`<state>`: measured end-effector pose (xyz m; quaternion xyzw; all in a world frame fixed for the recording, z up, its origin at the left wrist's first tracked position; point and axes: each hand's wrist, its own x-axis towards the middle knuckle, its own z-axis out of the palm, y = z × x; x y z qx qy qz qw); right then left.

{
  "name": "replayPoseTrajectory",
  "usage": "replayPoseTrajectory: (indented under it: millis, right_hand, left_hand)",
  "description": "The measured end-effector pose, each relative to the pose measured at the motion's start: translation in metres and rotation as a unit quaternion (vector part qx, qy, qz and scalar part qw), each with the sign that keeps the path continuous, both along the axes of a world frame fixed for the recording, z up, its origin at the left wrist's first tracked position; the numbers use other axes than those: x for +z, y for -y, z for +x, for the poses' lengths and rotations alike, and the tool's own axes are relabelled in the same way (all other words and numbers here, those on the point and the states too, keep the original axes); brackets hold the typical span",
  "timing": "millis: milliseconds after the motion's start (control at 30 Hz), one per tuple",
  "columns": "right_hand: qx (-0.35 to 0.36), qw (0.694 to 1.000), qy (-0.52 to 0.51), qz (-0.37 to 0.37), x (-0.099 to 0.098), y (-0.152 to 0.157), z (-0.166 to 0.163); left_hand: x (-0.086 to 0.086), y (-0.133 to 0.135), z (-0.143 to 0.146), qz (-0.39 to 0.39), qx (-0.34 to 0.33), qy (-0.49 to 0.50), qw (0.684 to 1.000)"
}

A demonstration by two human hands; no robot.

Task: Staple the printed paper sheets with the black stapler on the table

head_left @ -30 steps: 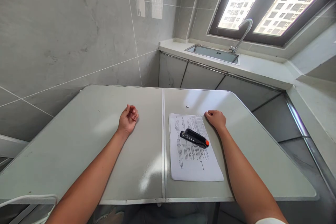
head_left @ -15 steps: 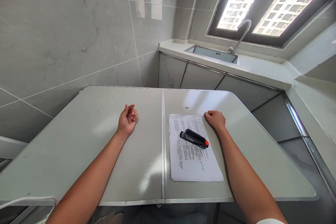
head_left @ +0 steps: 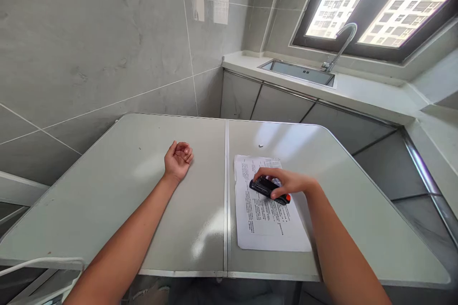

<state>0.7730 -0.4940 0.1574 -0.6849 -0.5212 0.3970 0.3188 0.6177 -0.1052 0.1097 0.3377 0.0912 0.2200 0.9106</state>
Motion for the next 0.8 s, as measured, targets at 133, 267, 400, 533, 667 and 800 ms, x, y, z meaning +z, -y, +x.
replayPoseTrajectory:
  millis: [133,267,400,533,667,800]
  right_hand:
    - [0.068,0.997,0.031,0.022,-0.011,-0.023,-0.014]
    - [0.148,0.988,0.011,0.048,-0.015,-0.035,-0.024]
    - [0.159,0.985,0.003,0.065,-0.015,-0.046,-0.036]
    - [0.135,0.989,-0.003,0.061,-0.017,-0.061,-0.049]
    - [0.114,0.992,-0.016,0.06,-0.017,-0.074,-0.059]
    - [0.096,0.994,-0.019,0.054,-0.015,-0.083,-0.069]
  left_hand:
    - [0.001,0.001,-0.001,0.009,-0.001,0.001,1.0]
    - [0.001,0.002,-0.001,0.01,-0.013,0.011,1.0]
    - [0.002,0.003,0.0,0.01,-0.017,0.011,1.0]
    - [0.003,0.003,0.0,0.012,-0.015,0.003,1.0]
    - [0.004,0.003,-0.001,0.014,-0.011,-0.001,1.0]
    - [0.004,0.003,-0.001,0.015,-0.015,0.004,1.0]
